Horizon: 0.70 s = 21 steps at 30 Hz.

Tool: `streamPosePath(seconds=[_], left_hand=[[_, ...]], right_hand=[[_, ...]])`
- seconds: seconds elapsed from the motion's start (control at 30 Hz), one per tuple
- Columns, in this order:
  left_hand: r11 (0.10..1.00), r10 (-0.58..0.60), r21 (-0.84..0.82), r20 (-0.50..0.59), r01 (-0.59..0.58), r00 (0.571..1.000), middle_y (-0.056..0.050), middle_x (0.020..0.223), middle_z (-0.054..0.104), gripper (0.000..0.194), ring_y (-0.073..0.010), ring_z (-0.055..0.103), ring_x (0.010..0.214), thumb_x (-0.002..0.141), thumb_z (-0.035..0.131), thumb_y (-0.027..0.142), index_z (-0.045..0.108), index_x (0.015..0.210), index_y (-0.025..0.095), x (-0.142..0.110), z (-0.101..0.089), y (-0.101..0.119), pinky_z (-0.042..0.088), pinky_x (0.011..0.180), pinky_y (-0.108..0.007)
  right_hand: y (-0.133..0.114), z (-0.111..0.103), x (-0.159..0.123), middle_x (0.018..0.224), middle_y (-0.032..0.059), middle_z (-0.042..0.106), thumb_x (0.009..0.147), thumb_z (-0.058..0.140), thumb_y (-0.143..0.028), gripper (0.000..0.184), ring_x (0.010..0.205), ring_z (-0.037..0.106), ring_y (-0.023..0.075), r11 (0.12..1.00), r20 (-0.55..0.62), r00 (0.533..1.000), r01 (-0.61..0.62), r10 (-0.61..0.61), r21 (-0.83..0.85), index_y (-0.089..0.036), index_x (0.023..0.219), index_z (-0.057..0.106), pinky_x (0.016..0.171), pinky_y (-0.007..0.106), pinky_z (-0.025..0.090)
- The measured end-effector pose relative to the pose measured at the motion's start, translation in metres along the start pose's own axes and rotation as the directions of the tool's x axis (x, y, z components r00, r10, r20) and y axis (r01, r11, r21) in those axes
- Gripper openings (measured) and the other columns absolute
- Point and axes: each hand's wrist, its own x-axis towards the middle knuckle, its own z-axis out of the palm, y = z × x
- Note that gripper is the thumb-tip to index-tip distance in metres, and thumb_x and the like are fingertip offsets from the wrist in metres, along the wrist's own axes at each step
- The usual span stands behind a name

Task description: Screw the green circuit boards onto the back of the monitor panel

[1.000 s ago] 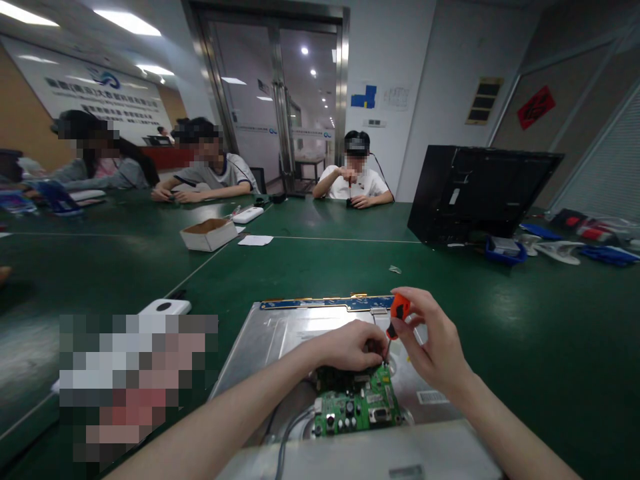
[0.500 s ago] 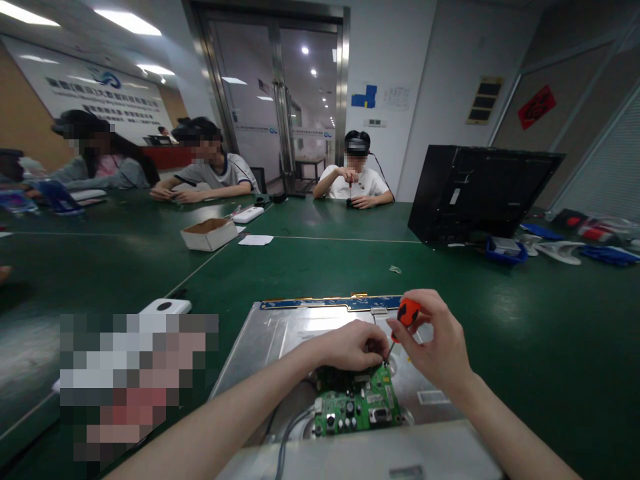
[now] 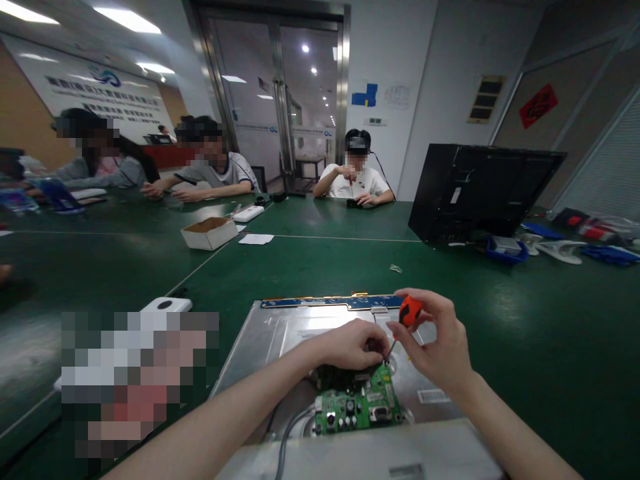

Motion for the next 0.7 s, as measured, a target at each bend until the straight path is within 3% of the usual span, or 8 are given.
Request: streamPosePath(seconds=[0.23,0.47,0.6,0.7], left_hand=[[1.0,-0.002,-0.001,0.006,0.002,1.0,0.003,0.074,0.063,0.02,-0.0132,0.057,0.069,0.074,0.059,0.004,0.068,0.087,0.016,-0.0005,0.0004,-0.0002,0.043,0.063,-0.021],[1.0,0.001,0.004,0.001,-0.001,1.0,0.003,0.07,0.061,0.013,-0.0131,0.055,0.066,0.074,0.061,0.006,0.067,0.081,0.016,-0.0006,-0.0001,0.0011,0.041,0.062,-0.021],[1.0,-0.006,0.009,-0.001,0.006,1.0,0.003,0.069,0.061,0.014,-0.0135,0.056,0.066,0.074,0.06,0.006,0.068,0.079,0.016,-0.0004,0.0008,0.0011,0.041,0.062,-0.022],[1.0,-0.01,0.005,-0.004,0.01,1.0,0.003,0.07,0.061,0.014,-0.0135,0.056,0.066,0.075,0.06,0.006,0.068,0.08,0.016,-0.0003,0.0009,0.0013,0.041,0.062,-0.022]], right_hand=[[0.0011,0.0028,-0.0018,0.101,0.0064,0.068,0.091,0.064,-0.023,0.038,0.068,0.068,0.0162,1.0,-0.033,0.999,-0.02,0.021,0.01,-0.025,0.123,0.042,0.056,0.029,0.06],[-0.0013,-0.0007,0.0034,0.107,0.0081,0.062,0.095,0.055,-0.019,0.035,0.072,0.065,0.0154,1.0,0.048,0.999,-0.001,0.001,0.009,-0.026,0.129,0.052,0.052,0.026,0.057],[-0.0029,-0.0022,0.0041,0.111,0.0089,0.065,0.098,0.046,-0.015,0.042,0.076,0.067,0.0168,1.0,0.103,0.995,0.0,0.0,-0.001,-0.027,0.138,0.049,0.058,0.029,0.06],[-0.0025,-0.0015,0.0023,0.106,0.0077,0.069,0.097,0.051,-0.019,0.04,0.071,0.067,0.0161,1.0,0.09,0.996,-0.014,0.015,-0.011,-0.026,0.136,0.047,0.055,0.027,0.059]])
